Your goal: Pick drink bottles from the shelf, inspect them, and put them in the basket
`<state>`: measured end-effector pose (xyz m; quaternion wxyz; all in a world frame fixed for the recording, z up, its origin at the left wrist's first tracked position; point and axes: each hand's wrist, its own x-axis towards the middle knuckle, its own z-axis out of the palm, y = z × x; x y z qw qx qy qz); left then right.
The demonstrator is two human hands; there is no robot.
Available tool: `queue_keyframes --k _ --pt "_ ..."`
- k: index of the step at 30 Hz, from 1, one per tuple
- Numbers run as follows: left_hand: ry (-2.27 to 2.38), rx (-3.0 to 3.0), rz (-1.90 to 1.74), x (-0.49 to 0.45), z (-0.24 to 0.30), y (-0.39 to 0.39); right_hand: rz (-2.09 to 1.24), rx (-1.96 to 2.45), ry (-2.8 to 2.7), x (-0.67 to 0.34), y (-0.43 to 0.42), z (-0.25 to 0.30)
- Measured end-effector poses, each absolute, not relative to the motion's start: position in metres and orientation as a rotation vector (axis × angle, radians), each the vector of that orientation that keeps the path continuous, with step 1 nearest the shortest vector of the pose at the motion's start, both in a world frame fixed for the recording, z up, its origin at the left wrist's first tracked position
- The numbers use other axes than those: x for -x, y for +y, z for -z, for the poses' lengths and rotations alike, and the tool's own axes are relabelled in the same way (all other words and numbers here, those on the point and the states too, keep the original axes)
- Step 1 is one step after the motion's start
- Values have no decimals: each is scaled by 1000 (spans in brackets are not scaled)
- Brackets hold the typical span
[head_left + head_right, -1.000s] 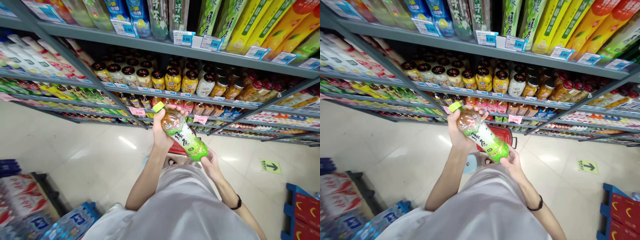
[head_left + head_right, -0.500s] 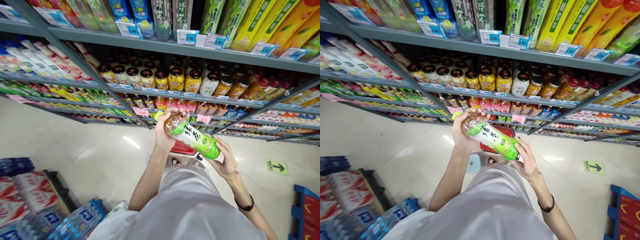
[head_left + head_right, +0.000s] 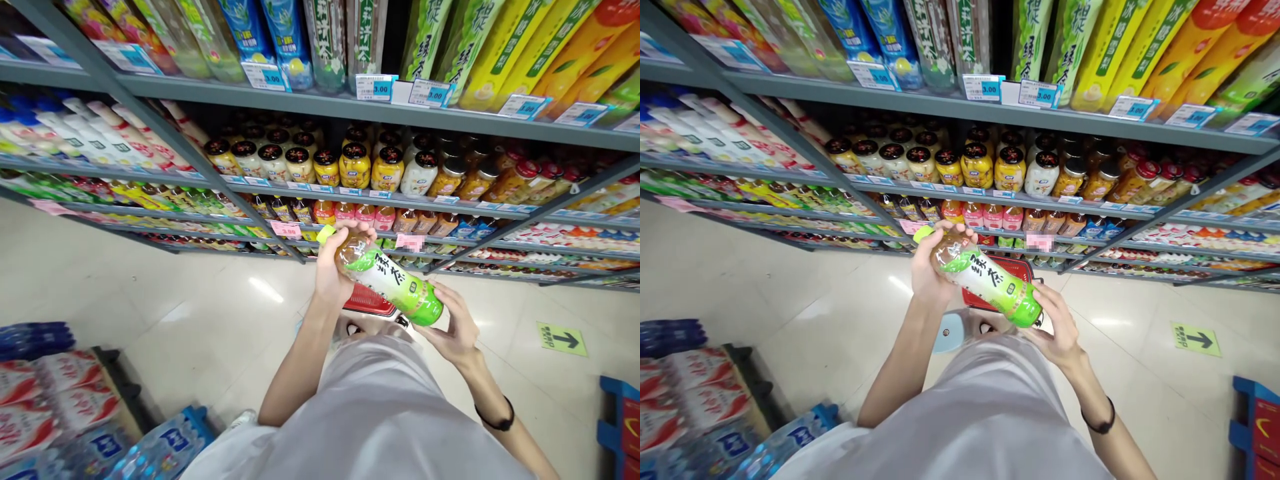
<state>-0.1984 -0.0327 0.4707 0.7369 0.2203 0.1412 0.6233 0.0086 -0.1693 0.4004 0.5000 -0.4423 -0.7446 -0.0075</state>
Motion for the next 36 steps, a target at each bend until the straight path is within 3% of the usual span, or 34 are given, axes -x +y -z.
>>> queue_keyframes --k 15,30,36 --pt "241 -482 -1354 196 -468 -32 -1301 1063 -903 25 -175 -399" --pt "331 -447 -1372 193 -458 -29 -1991 1009 -586 27 -164 -407" --pt "289 -459 -1345 193 -460 -31 -1966 1022 -600 29 -168 -402"
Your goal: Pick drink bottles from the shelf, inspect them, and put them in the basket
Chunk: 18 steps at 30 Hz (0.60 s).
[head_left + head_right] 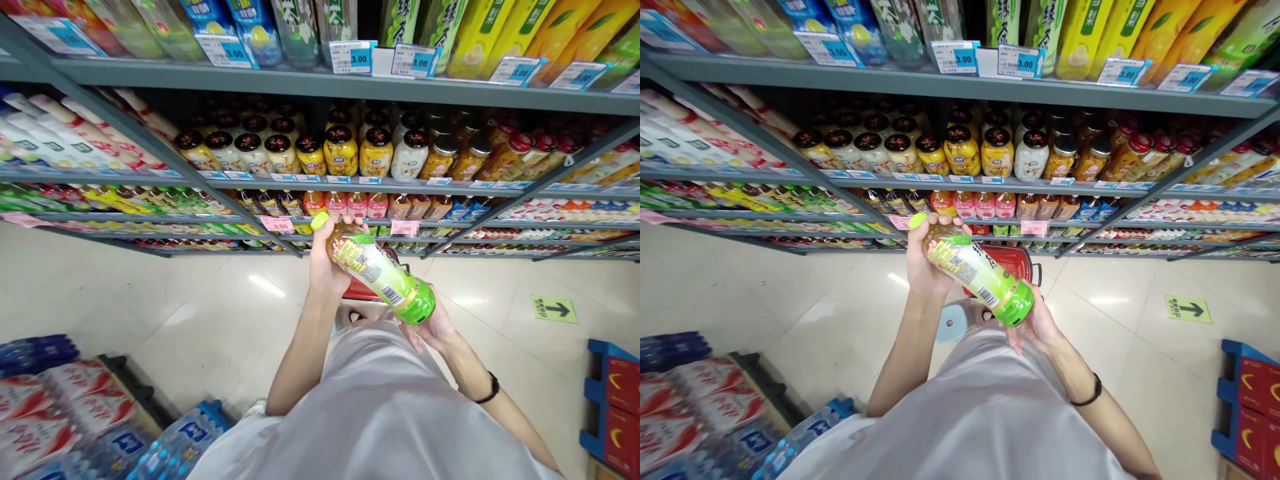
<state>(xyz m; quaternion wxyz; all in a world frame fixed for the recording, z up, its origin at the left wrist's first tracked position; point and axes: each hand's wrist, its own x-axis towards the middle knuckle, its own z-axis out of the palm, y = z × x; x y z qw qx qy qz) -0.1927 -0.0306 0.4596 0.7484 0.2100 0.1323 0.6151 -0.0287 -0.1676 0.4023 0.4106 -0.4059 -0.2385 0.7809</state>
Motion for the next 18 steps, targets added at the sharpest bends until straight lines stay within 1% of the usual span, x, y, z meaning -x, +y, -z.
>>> queue_keyframes --k 2,3,7,9,13,18 --pt "293 -477 -1362 193 -461 -30 -1912 1065 -679 33 -167 -403" --pt "310 -485 -1373 193 -461 -30 -1831 1104 -701 34 -167 -402" --pt "416 -465 -1397 193 -466 -26 -1230 1243 -762 31 -166 -397" --pt "444 -472 -1387 192 -469 -25 -1038 1217 -900 26 -168 -396" --pt "443 -500 -1392 191 -473 -24 -918 1172 -1172 21 -173 -398" --pt "428 -485 -1435 191 -472 -24 -940 1186 -1095 23 -168 -397"
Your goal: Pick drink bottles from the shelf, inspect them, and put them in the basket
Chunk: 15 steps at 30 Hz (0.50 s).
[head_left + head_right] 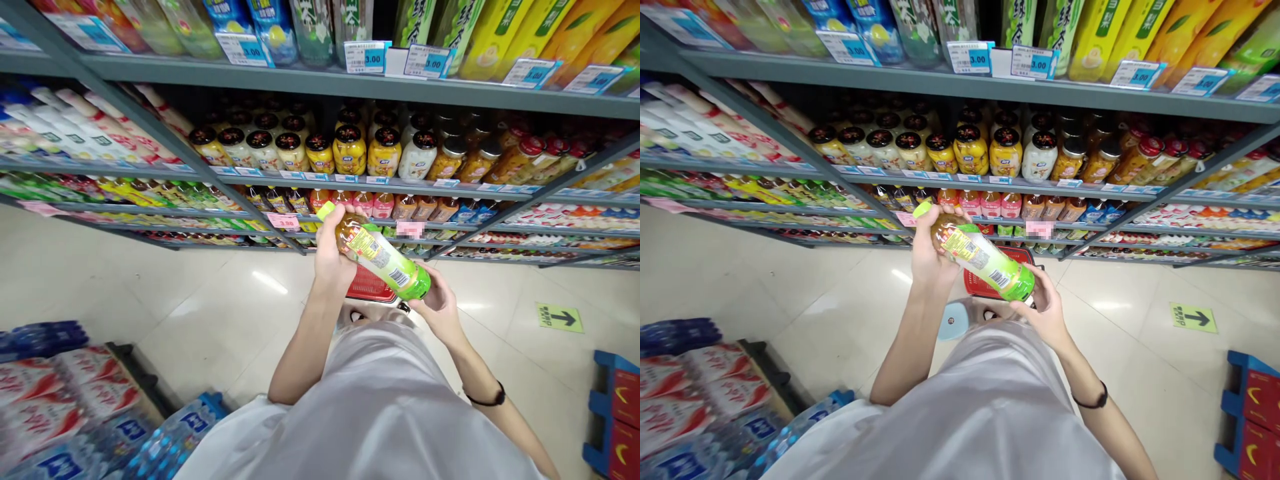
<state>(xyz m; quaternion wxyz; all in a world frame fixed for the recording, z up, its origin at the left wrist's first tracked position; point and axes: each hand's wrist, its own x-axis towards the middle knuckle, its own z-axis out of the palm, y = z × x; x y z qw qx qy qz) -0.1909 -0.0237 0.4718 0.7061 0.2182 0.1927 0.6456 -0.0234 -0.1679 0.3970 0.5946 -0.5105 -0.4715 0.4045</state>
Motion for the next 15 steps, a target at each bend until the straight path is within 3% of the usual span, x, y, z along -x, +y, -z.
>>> queue_keyframes --k 6,15 --pt "367 -518 -1380 194 -472 -28 -1101 1125 -869 23 -164 -390" --pt "332 -564 -1367 194 -470 -35 -1645 893 -781 37 -177 -387"
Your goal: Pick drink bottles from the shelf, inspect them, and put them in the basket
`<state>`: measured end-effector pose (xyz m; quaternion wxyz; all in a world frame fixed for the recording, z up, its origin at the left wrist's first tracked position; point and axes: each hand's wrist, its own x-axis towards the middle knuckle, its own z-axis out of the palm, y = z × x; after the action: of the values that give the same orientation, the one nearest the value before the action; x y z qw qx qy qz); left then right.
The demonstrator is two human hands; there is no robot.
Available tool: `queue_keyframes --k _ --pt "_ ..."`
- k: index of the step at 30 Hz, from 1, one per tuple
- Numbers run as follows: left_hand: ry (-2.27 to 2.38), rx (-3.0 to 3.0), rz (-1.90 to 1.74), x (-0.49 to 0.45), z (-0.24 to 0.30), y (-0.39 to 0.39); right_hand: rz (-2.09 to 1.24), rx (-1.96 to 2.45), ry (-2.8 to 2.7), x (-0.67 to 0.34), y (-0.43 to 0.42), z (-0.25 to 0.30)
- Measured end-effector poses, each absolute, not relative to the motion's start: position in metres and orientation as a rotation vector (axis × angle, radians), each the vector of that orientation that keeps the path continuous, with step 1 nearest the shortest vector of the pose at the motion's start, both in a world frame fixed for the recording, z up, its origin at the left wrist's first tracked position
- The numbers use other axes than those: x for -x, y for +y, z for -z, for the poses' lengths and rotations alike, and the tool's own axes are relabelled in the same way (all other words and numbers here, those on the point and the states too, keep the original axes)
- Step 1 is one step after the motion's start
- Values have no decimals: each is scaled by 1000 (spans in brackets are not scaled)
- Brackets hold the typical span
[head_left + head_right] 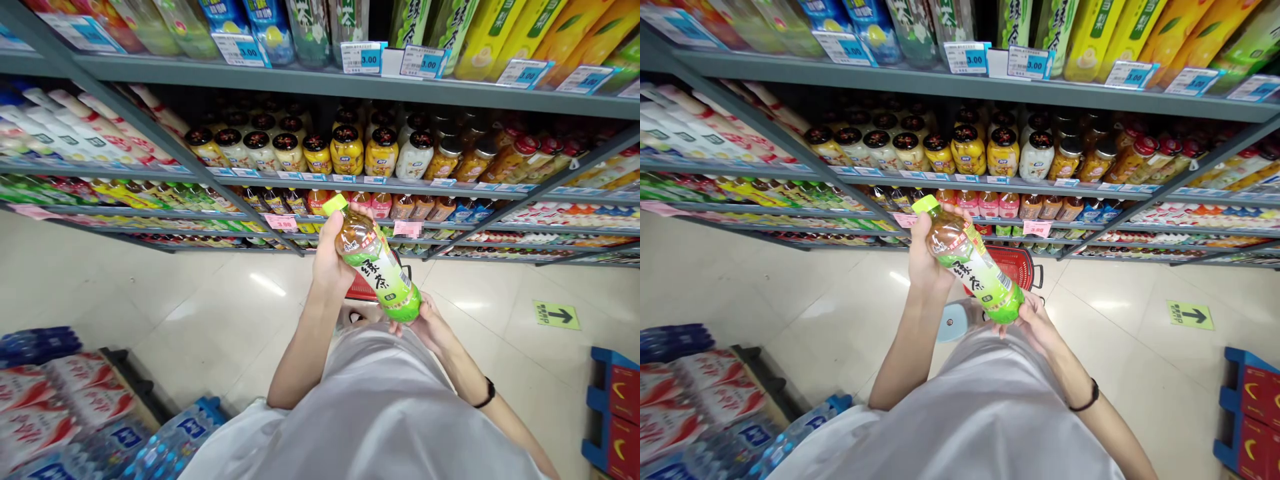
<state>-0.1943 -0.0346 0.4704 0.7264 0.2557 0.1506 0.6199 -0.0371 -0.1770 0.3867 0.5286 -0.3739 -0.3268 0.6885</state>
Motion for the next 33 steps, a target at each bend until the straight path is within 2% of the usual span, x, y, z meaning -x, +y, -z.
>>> queue_keyframes --k 8,20,24,27,30,33 --pt "313 -529 -1359 199 -463 -39 -1663 927 -749 32 -178 -388" --pt "420 -544 -1300 195 -455 -42 -1890 838 -620 28 -188 -366" --pt "476 -735 -1371 199 -456 -37 -1844 834 -511 32 -183 -369" --pt "587 -1108 -1439 209 -458 -33 -1756 815 -351 34 -177 -363" --pt "711 -1485 -1247 219 -455 -26 -1728 778 -183 30 -172 -346" --pt "803 -1787 -818 221 -438 -18 -1696 785 -13 21 -171 -318"
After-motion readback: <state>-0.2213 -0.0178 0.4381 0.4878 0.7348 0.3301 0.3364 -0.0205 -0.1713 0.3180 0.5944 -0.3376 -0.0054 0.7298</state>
